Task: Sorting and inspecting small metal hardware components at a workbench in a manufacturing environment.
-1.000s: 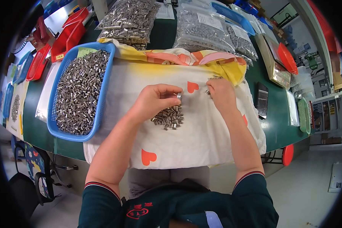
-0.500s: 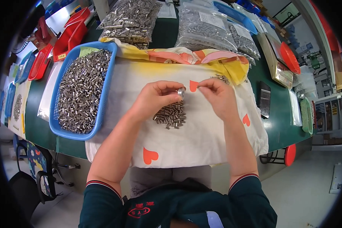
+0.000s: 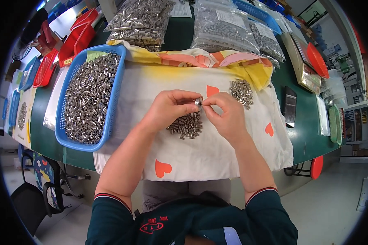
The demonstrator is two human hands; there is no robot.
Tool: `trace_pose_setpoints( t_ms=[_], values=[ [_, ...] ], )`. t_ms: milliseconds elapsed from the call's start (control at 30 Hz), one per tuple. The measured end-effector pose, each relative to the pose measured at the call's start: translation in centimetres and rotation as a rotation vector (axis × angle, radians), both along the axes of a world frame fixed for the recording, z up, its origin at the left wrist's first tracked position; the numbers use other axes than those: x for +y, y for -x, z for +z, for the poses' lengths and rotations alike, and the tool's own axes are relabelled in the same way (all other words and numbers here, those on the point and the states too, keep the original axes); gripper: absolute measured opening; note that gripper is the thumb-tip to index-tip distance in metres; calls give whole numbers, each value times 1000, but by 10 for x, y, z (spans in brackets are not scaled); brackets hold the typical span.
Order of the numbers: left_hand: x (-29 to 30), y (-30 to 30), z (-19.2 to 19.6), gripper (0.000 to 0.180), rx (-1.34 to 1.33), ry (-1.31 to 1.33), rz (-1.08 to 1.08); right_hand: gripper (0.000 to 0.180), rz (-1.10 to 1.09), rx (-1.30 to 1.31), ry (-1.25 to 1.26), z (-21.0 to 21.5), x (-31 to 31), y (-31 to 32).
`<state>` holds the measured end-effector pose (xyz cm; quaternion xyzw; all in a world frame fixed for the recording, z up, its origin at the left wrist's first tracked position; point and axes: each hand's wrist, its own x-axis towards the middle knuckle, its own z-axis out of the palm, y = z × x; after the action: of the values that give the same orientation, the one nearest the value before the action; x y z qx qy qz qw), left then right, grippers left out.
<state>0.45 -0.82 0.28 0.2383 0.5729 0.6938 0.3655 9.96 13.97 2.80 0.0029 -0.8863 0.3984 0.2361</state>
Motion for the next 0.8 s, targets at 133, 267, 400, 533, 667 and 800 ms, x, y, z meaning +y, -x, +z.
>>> trace_pose_setpoints(
  t_ms=[133, 267, 400, 533, 667, 800],
  values=[
    [2, 0, 1, 26, 9, 27, -6, 8, 10, -7, -66, -3, 0, 0],
    [1, 2, 1, 27, 32, 35, -15, 11, 37, -26, 12, -1, 3, -1],
    [1, -1, 5, 27, 20, 53, -31, 13, 73, -199, 121, 2, 9, -3],
    [-3, 1, 4, 27, 33, 68, -7, 14, -89, -140, 128, -3, 18, 3],
    [2, 1, 8, 26, 78, 116, -34, 13, -349, -109, -198, -11, 64, -1],
    [2, -1, 5, 25, 25, 86, -53, 9, -290, -278, -438, -23, 67, 3]
  ],
)
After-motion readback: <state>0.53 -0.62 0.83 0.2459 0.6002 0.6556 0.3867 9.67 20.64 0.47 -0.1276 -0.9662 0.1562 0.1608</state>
